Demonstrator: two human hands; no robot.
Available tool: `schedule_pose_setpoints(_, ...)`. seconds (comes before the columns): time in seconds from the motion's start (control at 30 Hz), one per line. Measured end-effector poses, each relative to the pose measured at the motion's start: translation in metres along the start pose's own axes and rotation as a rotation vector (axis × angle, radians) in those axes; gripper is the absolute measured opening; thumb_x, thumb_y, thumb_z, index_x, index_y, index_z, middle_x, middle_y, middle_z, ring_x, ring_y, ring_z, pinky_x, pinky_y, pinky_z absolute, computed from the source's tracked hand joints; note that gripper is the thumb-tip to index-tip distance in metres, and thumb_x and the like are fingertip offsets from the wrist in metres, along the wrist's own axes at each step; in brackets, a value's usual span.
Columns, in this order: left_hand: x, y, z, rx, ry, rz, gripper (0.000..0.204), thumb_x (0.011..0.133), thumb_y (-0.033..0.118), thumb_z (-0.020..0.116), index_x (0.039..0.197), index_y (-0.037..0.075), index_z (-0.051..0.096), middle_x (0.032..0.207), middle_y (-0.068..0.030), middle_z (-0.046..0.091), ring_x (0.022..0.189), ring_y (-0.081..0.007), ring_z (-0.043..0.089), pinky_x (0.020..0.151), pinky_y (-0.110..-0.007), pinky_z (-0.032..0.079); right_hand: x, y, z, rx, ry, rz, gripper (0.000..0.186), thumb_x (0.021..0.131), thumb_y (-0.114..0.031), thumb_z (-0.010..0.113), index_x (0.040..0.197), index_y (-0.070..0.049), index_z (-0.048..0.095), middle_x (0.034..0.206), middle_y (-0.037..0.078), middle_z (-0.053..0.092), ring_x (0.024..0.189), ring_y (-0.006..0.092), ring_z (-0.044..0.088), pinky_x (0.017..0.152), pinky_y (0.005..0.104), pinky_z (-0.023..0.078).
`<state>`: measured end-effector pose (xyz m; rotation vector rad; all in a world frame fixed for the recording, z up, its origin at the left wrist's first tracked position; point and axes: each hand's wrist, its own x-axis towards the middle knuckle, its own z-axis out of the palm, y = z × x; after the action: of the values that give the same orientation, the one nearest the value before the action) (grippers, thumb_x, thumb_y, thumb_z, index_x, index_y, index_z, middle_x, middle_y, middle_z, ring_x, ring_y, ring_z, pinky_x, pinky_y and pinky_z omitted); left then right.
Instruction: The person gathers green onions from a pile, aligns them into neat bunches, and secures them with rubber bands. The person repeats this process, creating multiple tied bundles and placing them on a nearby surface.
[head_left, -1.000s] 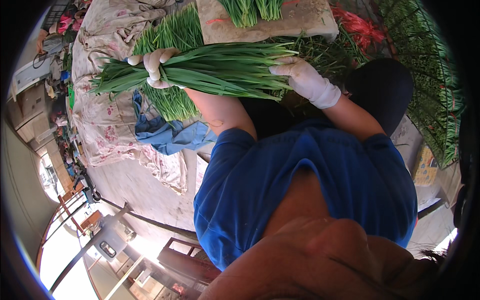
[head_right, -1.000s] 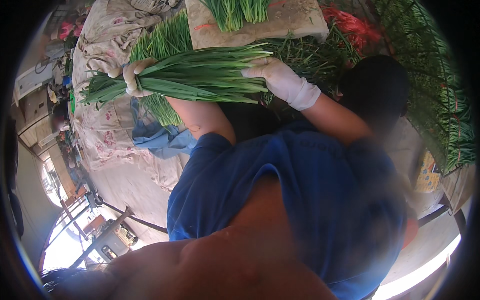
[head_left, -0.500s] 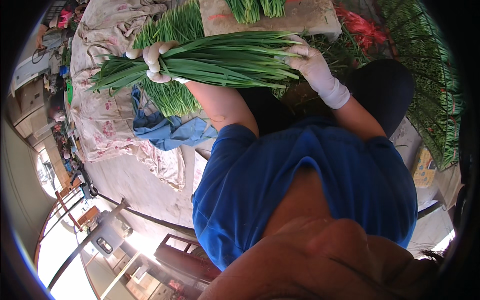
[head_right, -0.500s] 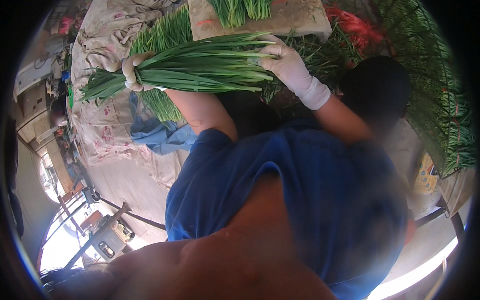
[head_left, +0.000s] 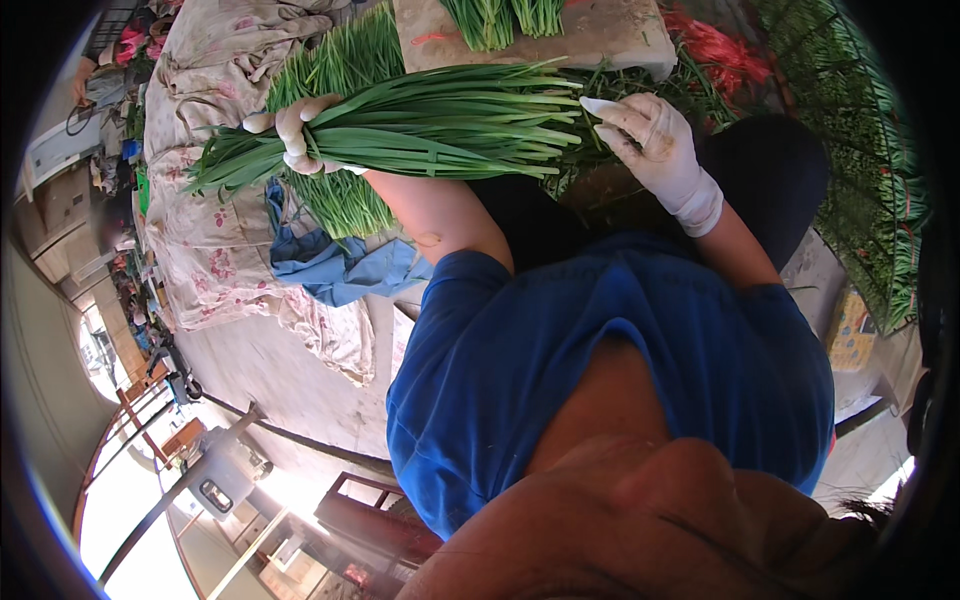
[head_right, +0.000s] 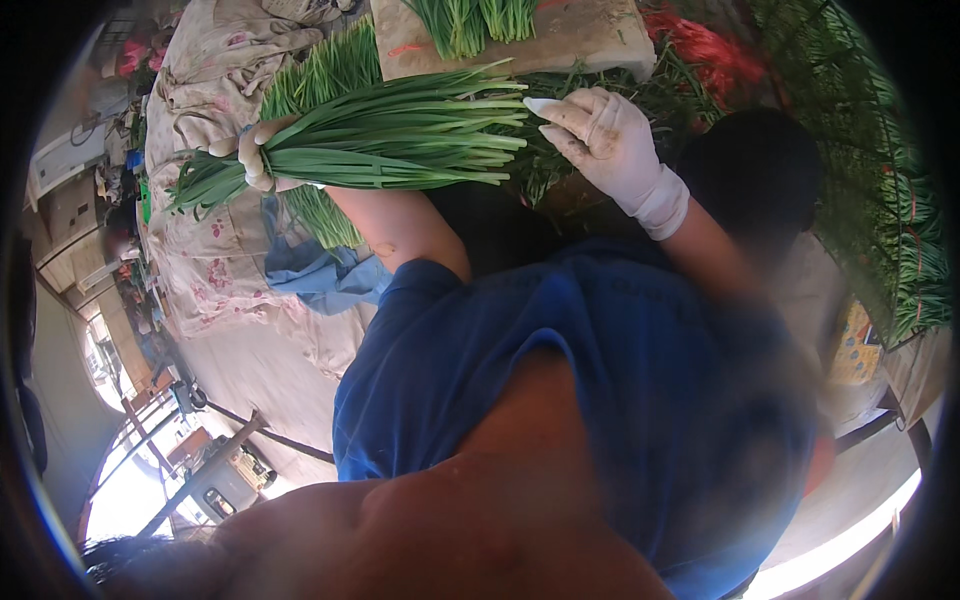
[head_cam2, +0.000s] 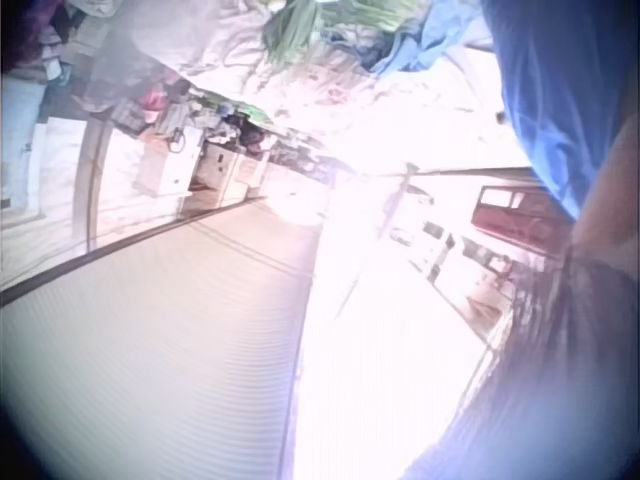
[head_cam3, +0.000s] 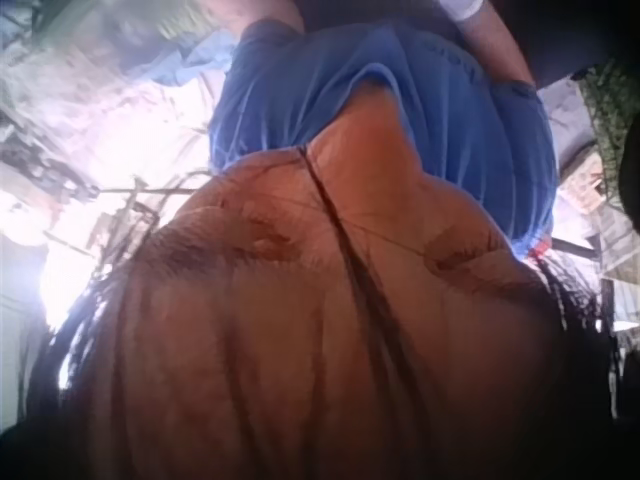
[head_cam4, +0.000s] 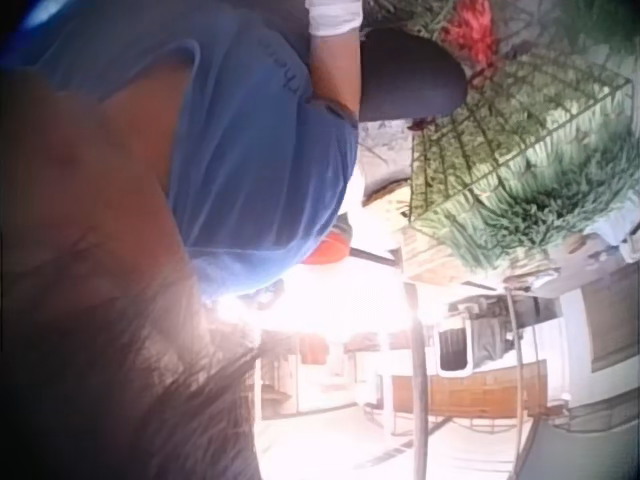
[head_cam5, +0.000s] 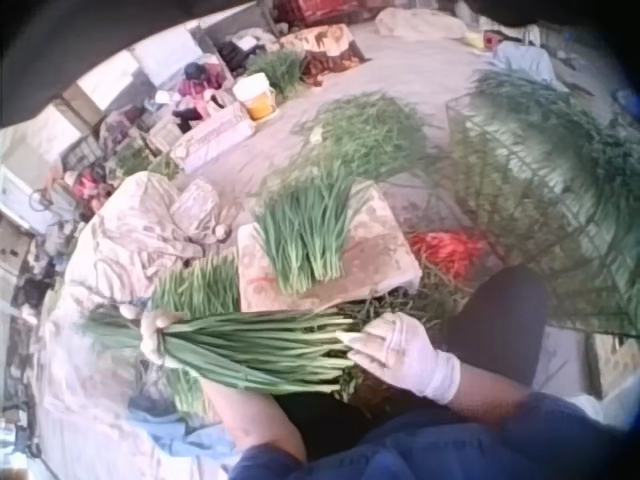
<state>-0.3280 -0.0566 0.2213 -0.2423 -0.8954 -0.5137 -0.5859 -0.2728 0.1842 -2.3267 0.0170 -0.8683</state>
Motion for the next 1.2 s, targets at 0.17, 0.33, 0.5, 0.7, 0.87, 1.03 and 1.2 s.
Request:
schedule_pose_setpoints(0.17,-0.004,0.006,-0.019,0.101,0.106,-0.092,0.05,0.08,0.0,0.048,0.13,0.008,0.046,0.08,0.0032,0.052,0.087,-0.0085,0.052,0.1,-0.034,0.037,0.031,-0.001,0.025,-0.128,-0.093,-0.242,0.029,0.073,-0.017,0.071,0.101,-0.013,0.066,0.08,0.003,0.061,0.072,0.0224,0.059,0.063,0.033,0.049)
schedule_pose_setpoints(0.33,-0.007,0.013,-0.021,0.101,0.058,-0.135,0.051,0.084,0.005,0.044,0.134,0.011,0.042,0.087,0.0035,0.054,0.107,-0.0189,0.05,0.107,-0.039,0.031,0.039,0.011,0.03,0.143,-0.045,-0.047,0.03,0.073,-0.008,0.071,0.103,-0.011,0.066,0.089,0.006,0.06,0.076,0.0231,0.06,0.07,0.0306,0.05)
schedule_pose_setpoints(0.5,-0.006,-0.001,-0.019,0.111,0.13,-0.064,0.052,0.085,0.006,0.046,0.136,0.01,0.038,0.084,0.0021,0.051,0.105,-0.0144,0.051,0.104,-0.038,0.035,0.04,-0.001,0.033,-0.041,-0.034,0.101,0.028,0.076,-0.008,0.069,0.103,-0.012,0.065,0.087,0.003,0.064,0.062,0.0174,0.058,0.061,0.0266,0.049)
schedule_pose_setpoints(0.7,-0.004,-0.004,-0.024,0.289,0.224,-0.03,0.049,0.089,0.012,0.045,0.136,0.004,0.036,0.093,-0.0065,0.061,0.107,-0.0181,0.053,0.1,-0.038,0.041,0.046,-0.004,0.042,-0.035,0.061,0.02,0.032,0.079,-0.01,0.066,0.11,-0.017,0.064,0.082,0.003,0.066,0.056,0.0194,0.056,0.056,0.0282,0.049)
schedule_pose_setpoints(0.87,-0.004,-0.013,-0.021,0.461,0.452,-0.079,0.045,0.087,0.012,0.048,0.131,0.001,0.041,0.092,-0.0067,0.061,0.101,-0.0186,0.056,0.096,-0.036,0.045,0.051,0.003,0.049,-0.118,0.048,-0.113,0.022,0.079,-0.022,0.064,0.1,-0.017,0.065,0.075,0.002,0.061,0.062,0.0224,0.06,0.052,0.0335,0.048)
schedule_pose_setpoints(1.03,0.002,-0.028,-0.018,0.619,0.641,-0.077,0.037,0.084,0.011,0.054,0.119,-0.002,0.051,0.086,-0.0068,0.062,0.097,-0.0186,0.058,0.091,-0.034,0.048,0.062,0.012,0.046,-0.368,0.032,-0.275,0.015,0.081,-0.022,0.062,0.093,-0.014,0.065,0.066,0.002,0.055,0.054,0.0213,0.057,0.045,0.0335,0.046)
schedule_pose_setpoints(1.2,-0.001,-0.017,-0.032,0.555,0.774,-0.138,0.039,0.084,0.017,0.054,0.119,0.0,0.052,0.1,-0.0078,0.063,0.095,-0.0211,0.057,0.092,-0.033,0.046,0.07,0.021,0.048,-0.141,-0.029,-0.106,0.033,0.075,-0.008,0.065,0.107,-0.013,0.065,0.089,0.008,0.067,0.065,0.0243,0.062,0.058,0.0319,0.052)
